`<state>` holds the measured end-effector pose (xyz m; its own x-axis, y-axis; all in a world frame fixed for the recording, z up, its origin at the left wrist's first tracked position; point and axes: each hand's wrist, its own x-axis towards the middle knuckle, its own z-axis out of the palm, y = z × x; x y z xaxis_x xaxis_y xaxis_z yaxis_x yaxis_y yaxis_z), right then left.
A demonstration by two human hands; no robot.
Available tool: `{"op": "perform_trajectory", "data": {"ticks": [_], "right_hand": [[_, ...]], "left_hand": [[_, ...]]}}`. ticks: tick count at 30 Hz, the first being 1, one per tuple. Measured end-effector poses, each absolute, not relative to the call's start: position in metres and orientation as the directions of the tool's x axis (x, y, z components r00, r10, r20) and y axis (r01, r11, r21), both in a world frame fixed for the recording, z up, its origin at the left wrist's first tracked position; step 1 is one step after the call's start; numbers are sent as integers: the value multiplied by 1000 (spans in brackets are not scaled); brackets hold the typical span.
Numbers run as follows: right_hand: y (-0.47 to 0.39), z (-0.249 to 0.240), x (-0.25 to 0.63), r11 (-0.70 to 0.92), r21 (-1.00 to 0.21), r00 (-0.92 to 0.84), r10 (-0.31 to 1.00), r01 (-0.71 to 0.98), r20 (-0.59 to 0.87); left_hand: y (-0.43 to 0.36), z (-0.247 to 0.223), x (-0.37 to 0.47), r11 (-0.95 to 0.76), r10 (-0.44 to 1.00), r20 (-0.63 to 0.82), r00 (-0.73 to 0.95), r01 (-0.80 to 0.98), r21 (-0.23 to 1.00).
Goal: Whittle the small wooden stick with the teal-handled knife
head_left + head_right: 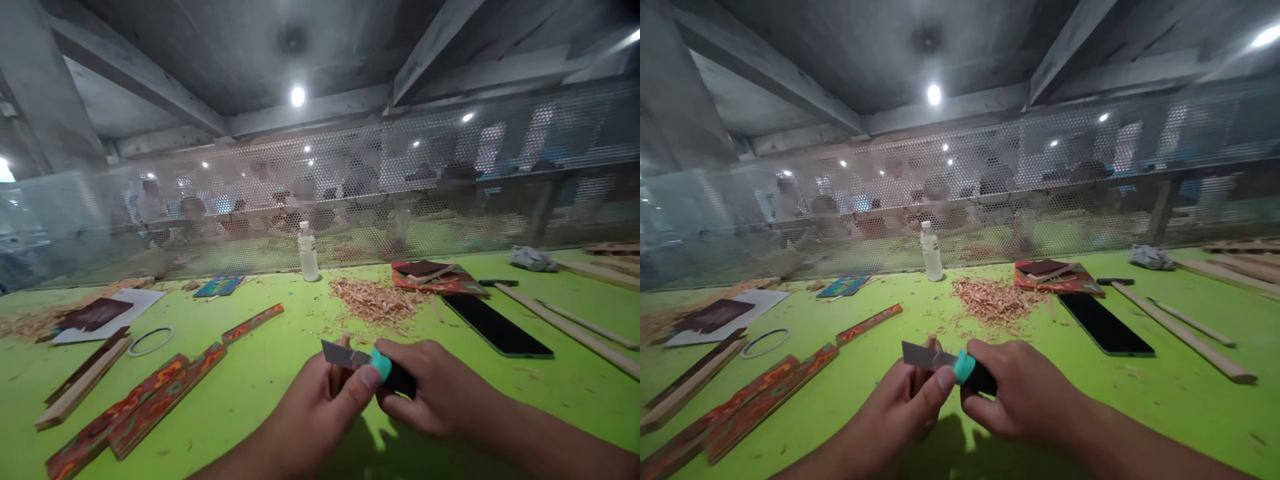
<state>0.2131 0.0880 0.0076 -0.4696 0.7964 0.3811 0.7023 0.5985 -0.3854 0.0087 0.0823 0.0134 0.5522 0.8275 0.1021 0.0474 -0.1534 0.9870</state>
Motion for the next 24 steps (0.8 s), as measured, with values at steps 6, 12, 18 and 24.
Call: {"op": "perform_trajectory", "data": {"ticks": [6,12,18,24], "right_hand": [[83,14,213,620,-388,-518,784,682,343],[82,15,216,624,-336,-511,776,705,369],[83,9,217,600,-240,-493,780,763,385],[82,6,219,602,-178,-495,763,778,416]], "left_hand": [[78,20,8,-202,816,152,558,28,979],[79,19,7,-178,788,140,600,5,984],[82,18,7,-249,807,156,570,89,964],[83,15,7,-229,813,141,565,88,969]]}}
